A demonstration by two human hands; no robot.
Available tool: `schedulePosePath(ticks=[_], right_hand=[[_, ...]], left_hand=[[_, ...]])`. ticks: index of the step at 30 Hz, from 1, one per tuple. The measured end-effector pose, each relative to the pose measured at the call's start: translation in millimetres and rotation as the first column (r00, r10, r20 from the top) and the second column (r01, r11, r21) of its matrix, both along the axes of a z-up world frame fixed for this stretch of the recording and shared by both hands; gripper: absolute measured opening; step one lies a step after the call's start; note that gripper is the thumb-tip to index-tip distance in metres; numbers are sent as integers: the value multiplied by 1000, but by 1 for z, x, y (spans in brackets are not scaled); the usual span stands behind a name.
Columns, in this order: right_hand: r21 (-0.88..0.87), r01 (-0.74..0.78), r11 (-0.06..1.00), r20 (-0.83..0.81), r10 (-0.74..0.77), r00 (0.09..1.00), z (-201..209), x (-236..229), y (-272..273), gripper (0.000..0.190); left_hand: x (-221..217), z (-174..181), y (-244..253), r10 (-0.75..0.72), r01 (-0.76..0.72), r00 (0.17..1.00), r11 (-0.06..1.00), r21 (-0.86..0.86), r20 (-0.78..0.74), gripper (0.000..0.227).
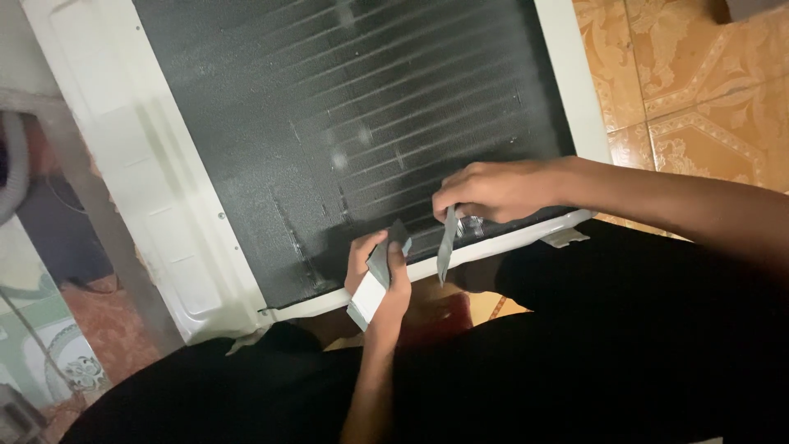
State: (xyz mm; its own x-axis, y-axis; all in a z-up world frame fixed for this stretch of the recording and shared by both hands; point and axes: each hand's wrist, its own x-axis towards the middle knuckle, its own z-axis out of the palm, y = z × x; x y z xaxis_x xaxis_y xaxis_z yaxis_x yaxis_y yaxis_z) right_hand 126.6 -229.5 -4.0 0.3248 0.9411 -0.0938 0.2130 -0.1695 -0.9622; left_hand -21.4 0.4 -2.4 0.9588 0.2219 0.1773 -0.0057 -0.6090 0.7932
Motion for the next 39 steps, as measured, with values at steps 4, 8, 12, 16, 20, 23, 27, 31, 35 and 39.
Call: schedulePosePath(ticks=[4,8,12,16,20,23,27,31,35,39], right_hand=[[27,-28,999,44,27,999,8,0,4,22],[22,-64,998,400,50,915,2,-2,6,16],[5,-5,1000,363,3,932,-11,0,3,18],[-18,20,1000,246,-15,969,-5,5,0,16],[-43,-75,996,167,81,983,1,3,4,18],[-38,-108,993,205,114,972,6,0,6,20],[-40,-64,997,165,69,984,5,1,8,19],[-53,20,998,131,-13,991,8,3,2,19],[-58,15,998,159,-5,987,2,3,0,16],[-54,-30,998,240,42,970,9,3,3,18]], left_hand=[[-1,-2,2,-9,9,1000,1000,-3,-13,12],[1,7,-1,-3,2,998,1000,-21,-57,9],[0,7,-2,0,-2,998,1000,-27,-64,12],[0,6,-2,-2,1,999,1000,-14,-53,11],[-2,-3,1,0,-1,1000,999,-38,-30,11],[-2,-1,0,0,-1,999,999,-35,-39,12],[-3,-1,2,-4,3,998,1000,-19,-55,11],[-1,5,0,3,-3,1000,1000,-7,-26,13],[1,9,-3,-7,6,999,1000,-8,-40,12],[0,6,-3,6,-7,998,1000,-14,-60,11]])
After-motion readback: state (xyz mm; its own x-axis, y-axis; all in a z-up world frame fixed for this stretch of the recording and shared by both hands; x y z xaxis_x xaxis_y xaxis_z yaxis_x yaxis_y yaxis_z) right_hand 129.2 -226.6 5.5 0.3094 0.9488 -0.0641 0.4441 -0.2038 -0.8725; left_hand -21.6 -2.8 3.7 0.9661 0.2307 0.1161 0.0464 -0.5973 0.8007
